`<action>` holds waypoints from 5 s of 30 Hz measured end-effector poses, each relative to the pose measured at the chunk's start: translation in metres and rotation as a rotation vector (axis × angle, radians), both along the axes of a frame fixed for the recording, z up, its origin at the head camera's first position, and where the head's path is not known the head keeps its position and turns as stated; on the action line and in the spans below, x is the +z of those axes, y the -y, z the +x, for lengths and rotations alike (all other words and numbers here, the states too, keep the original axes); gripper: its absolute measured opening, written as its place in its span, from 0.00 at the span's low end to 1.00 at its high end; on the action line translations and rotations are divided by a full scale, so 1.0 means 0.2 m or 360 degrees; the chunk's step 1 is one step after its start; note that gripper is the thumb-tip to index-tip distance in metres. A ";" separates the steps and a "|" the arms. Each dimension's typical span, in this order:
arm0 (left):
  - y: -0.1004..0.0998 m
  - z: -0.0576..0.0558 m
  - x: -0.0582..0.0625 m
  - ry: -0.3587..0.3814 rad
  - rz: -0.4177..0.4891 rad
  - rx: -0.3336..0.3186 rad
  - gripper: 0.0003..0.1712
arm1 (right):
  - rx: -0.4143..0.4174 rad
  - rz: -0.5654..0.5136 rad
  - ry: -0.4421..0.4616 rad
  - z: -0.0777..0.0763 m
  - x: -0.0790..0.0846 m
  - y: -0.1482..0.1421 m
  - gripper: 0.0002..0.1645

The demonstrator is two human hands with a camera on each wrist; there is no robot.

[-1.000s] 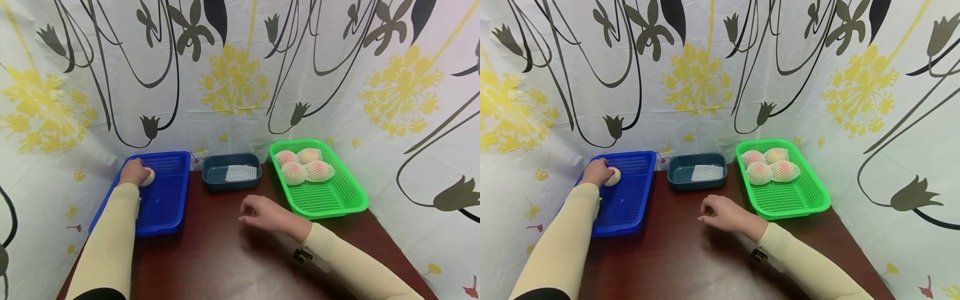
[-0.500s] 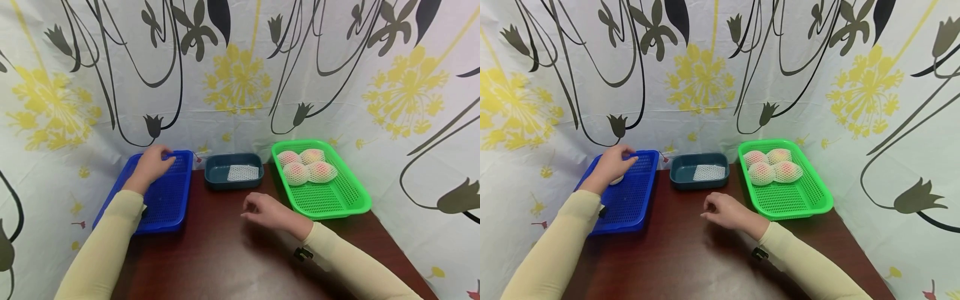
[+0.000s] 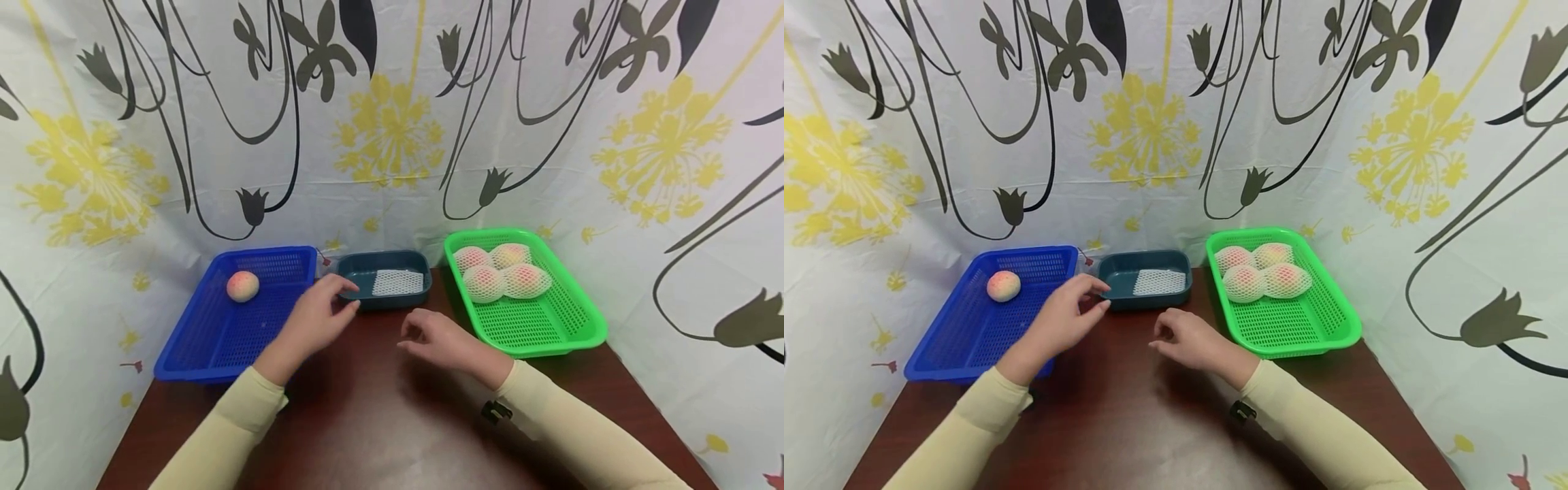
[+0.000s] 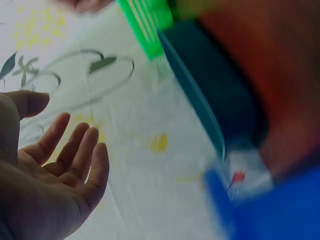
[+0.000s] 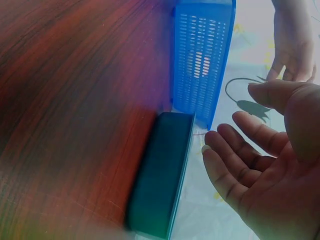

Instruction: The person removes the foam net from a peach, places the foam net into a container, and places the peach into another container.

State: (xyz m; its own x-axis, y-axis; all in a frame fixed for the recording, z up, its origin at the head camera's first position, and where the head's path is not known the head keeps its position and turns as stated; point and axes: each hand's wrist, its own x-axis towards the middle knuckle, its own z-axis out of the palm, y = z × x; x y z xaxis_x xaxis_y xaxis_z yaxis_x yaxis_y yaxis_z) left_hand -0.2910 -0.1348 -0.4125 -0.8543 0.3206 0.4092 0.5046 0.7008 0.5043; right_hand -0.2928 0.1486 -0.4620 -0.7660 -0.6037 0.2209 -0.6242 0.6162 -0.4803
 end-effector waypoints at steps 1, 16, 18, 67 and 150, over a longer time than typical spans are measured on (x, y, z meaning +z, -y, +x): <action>-0.03 0.01 -0.03 0.0002 0.0007 -0.0002 0.15 | -0.0015 0.0004 0.0004 0.00 0.00 0.00 0.12; -0.15 0.07 -0.25 0.0131 0.0019 -0.0028 0.18 | -0.0093 0.0047 0.0014 -0.02 -0.01 -0.04 0.11; -0.16 0.07 -0.25 0.0112 0.0025 -0.0042 0.18 | -0.0102 0.0040 0.0015 -0.03 0.00 -0.05 0.11; -1.26 -0.22 -0.41 -0.0285 -0.0791 -0.0542 0.38 | -0.0575 0.0157 0.0106 -0.44 0.23 -0.96 0.23; -1.31 -0.23 -0.45 -0.0206 -0.0880 -0.0573 0.34 | -0.0593 0.0692 -0.0126 -0.72 0.18 -1.19 0.47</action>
State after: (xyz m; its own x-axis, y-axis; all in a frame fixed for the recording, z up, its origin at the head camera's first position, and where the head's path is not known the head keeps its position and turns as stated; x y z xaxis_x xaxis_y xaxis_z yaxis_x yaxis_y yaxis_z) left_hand -0.3368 0.1268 -0.5026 -0.6098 0.7682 0.1950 0.7874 0.6151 0.0394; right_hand -0.4367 0.3860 -0.4251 -0.9356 -0.3444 0.0780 -0.3508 0.9317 -0.0942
